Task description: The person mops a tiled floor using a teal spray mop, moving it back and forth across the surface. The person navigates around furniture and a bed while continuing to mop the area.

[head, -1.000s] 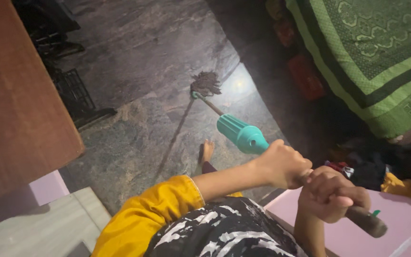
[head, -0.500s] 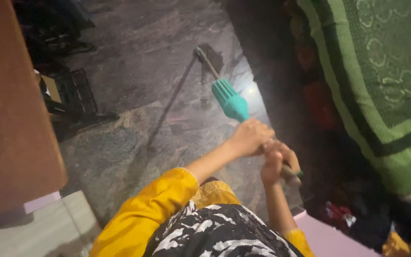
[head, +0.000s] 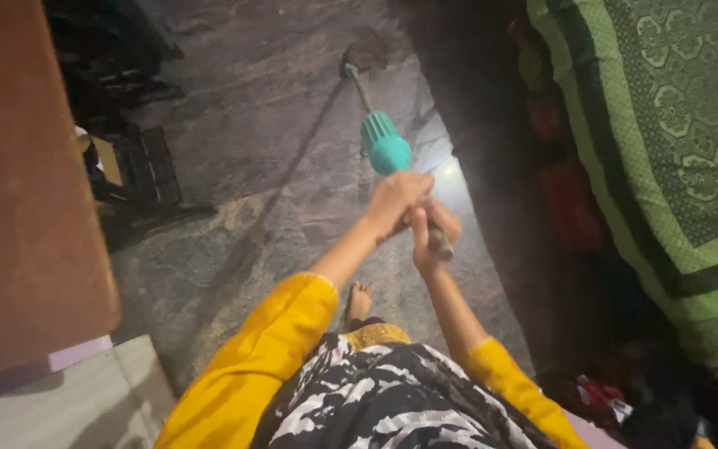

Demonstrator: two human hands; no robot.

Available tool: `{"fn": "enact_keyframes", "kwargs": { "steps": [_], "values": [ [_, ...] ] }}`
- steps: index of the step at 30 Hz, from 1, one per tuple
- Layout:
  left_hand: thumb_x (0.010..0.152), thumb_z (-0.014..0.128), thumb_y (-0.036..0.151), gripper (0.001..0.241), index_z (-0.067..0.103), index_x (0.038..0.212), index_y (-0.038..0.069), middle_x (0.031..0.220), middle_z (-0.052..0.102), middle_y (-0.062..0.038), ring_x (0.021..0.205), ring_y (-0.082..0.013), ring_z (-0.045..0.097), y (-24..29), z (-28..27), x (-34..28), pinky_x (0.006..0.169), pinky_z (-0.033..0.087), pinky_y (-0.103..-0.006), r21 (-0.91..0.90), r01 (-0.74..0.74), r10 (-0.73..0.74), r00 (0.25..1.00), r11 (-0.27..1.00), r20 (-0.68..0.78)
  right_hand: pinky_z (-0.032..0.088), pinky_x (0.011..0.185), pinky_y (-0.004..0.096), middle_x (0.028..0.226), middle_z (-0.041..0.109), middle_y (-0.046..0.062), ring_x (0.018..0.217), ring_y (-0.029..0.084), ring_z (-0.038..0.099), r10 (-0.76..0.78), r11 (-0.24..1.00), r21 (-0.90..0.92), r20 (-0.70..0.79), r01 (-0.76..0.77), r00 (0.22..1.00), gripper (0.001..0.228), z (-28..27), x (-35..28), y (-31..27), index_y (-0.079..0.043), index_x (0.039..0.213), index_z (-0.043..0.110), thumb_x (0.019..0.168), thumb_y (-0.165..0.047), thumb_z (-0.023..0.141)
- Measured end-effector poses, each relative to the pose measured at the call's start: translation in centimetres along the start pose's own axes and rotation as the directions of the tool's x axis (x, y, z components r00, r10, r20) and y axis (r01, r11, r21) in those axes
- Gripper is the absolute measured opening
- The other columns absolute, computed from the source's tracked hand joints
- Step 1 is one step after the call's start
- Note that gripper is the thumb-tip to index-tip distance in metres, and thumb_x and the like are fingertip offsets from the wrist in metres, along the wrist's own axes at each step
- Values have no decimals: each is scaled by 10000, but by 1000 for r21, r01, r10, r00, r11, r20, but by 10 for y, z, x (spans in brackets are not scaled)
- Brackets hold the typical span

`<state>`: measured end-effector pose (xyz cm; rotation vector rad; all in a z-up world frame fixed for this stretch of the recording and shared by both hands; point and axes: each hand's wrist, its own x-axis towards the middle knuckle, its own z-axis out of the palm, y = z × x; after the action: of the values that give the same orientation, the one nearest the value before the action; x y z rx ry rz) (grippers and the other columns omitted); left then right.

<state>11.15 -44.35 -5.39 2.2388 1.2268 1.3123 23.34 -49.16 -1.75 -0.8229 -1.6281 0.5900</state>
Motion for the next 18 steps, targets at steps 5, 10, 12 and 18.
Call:
{"fn": "enact_keyframes", "kwargs": {
  "steps": [5, 10, 12, 18],
  "values": [
    [831, 669, 207, 142, 562, 878, 127, 795, 646, -96, 811, -328, 693, 95, -10, -80, 699, 514, -444, -55, -52, 55, 997, 997, 48, 453, 649, 284, 757, 610, 72, 694, 147, 584, 38, 999, -11, -17, -38, 999, 399, -34, -94, -99, 12, 804, 601, 1046, -306, 601],
    [654, 749, 216, 333, 567, 922, 142, 765, 701, -41, 782, -299, 721, 229, -57, -134, 646, 472, -479, -76, -112, 128, 958, 991, 257, 485, 637, 302, 780, 626, 123, 700, 142, 570, 46, 992, 123, -196, -22, 979, 432, -87, -176, -202, 69, 849, 609, 1035, -316, 672],
    [729, 774, 246, 326, 556, 959, 168, 761, 717, -18, 783, -279, 734, 275, -76, -151, 662, 461, -487, -182, -95, 151, 934, 979, 323, 524, 692, 342, 835, 595, 165, 732, 195, 583, 78, 957, 291, -192, -19, 978, 377, -109, -202, -247, 69, 1023, 565, 1098, -292, 646],
    [787, 696, 281, 375, 533, 1103, 160, 859, 727, -39, 813, -314, 733, 350, -94, -190, 646, 527, -477, -363, -165, 299, 886, 917, 353, 361, 432, 286, 528, 346, 17, 355, 95, 330, -77, 928, 339, -240, 158, 968, 329, -134, -228, -332, -116, 838, 368, 1085, -294, 490]
  ]
}}
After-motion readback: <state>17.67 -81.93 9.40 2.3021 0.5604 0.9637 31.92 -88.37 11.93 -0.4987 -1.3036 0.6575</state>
